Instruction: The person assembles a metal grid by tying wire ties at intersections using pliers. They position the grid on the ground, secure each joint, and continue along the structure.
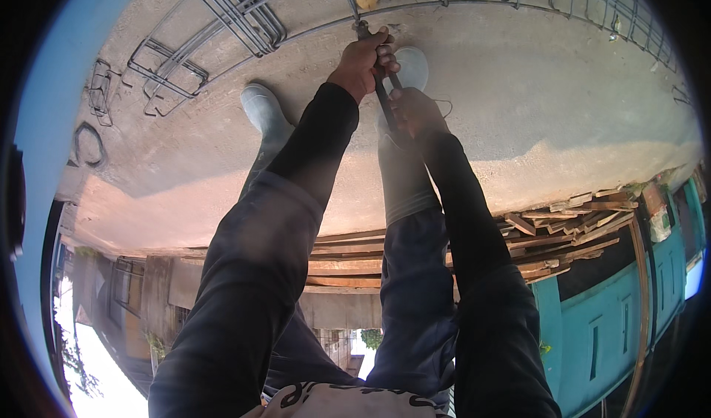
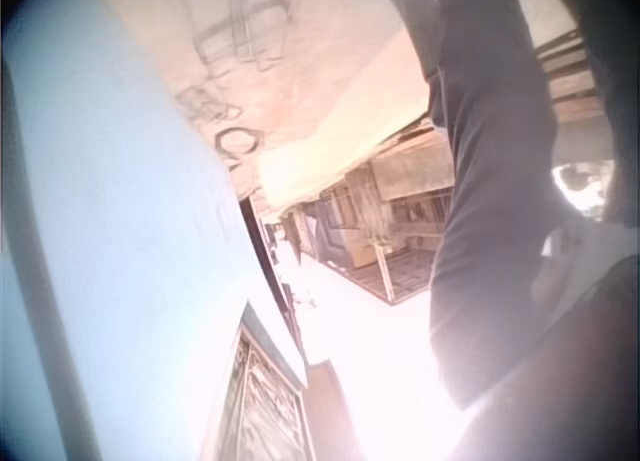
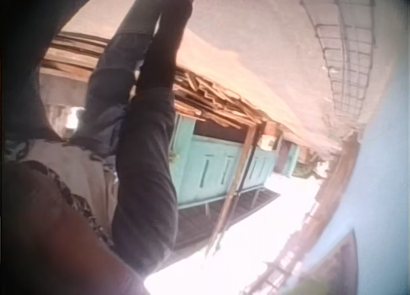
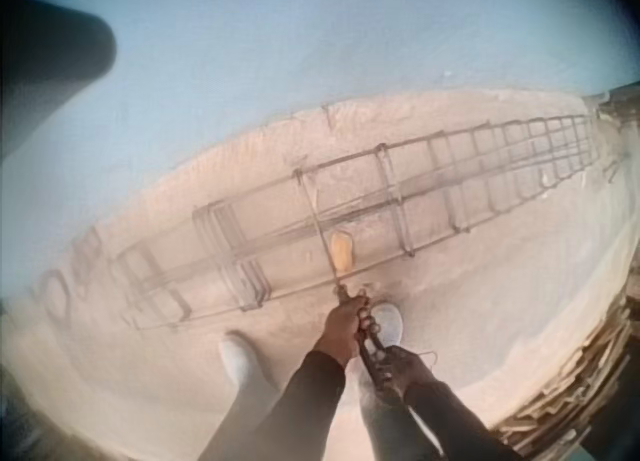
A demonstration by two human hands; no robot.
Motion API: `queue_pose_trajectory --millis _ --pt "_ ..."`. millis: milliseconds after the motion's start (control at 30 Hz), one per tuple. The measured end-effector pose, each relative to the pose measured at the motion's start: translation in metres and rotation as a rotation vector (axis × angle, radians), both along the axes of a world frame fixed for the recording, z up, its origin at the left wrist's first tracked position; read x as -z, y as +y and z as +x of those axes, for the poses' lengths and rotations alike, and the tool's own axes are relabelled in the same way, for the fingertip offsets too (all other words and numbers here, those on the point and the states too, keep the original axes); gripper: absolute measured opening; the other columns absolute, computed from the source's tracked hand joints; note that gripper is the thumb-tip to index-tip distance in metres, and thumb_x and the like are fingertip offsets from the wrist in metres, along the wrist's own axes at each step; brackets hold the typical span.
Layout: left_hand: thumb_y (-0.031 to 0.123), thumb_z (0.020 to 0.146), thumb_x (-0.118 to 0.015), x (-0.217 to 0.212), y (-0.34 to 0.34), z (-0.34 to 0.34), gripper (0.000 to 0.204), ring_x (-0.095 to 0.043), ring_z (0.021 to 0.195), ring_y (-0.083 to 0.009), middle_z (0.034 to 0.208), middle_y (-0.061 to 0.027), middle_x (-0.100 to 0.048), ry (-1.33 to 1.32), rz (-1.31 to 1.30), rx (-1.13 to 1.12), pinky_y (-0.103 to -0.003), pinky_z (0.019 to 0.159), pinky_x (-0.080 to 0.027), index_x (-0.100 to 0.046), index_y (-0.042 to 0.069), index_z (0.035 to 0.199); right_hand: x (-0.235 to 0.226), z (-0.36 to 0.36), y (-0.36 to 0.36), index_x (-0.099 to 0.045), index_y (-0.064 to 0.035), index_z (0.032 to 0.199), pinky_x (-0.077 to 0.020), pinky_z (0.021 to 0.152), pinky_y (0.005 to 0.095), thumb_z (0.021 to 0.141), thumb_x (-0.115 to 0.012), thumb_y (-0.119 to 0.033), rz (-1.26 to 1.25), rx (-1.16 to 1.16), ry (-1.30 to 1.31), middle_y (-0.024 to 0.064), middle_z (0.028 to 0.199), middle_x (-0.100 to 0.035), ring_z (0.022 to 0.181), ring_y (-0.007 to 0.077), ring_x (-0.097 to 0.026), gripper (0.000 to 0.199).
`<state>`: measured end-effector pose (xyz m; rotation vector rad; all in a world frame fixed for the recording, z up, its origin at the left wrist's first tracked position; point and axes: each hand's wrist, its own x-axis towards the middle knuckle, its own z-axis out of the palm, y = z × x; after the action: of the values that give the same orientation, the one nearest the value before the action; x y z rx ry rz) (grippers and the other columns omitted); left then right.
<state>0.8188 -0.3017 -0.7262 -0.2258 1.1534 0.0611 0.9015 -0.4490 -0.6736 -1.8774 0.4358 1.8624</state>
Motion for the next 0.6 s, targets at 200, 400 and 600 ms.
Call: queue_pose_trajectory --millis 200,400,600 --pt "0.023 0.1 -0.059 -0.003 0.002 0.023 0.022 -0.039 0.05 -0.0124 0.065 0.0005 -0.043 0.312 0.03 0.089 -0.032 0.047 -0.038 -0.055 0.006 0.087 -0.03 0.02 0.023 -0.062 0.0005 0.123 -0.0522 0.078 0.0295 0.089 -0.062 -0.021 0.063 -0.512 -0.091 0.0092 0.095 -0.068 0.085 0.0164 -0.065 0.041" --pt "0.02 0.097 -0.062 -0.003 -0.011 0.023 0.018 -0.052 0.054 -0.0174 0.068 -0.0048 -0.054 0.468 0.093 0.283 -0.035 0.047 -0.043 -0.057 0.004 0.09 -0.027 -0.046 0.031 -0.059 -0.0062 0.098 -0.0473 0.063 0.0395 0.089 -0.069 -0.031 -0.048 -0.917 -0.695 0.0065 0.077 -0.06 0.07 0.0252 -0.061 0.028" --pt "0.023 0.094 -0.069 -0.007 0.003 -0.006 0.024 -0.053 0.056 -0.0171 0.071 -0.0049 -0.056 0.09 0.075 0.182 -0.033 0.057 -0.052 -0.057 0.001 0.097 -0.026 -0.012 0.043 -0.056 -0.0077 0.1 -0.0387 0.048 0.0246 0.096 -0.064 -0.033 -0.122 0.2 0.4 -0.0002 0.074 -0.055 0.06 0.0093 -0.052 0.026"
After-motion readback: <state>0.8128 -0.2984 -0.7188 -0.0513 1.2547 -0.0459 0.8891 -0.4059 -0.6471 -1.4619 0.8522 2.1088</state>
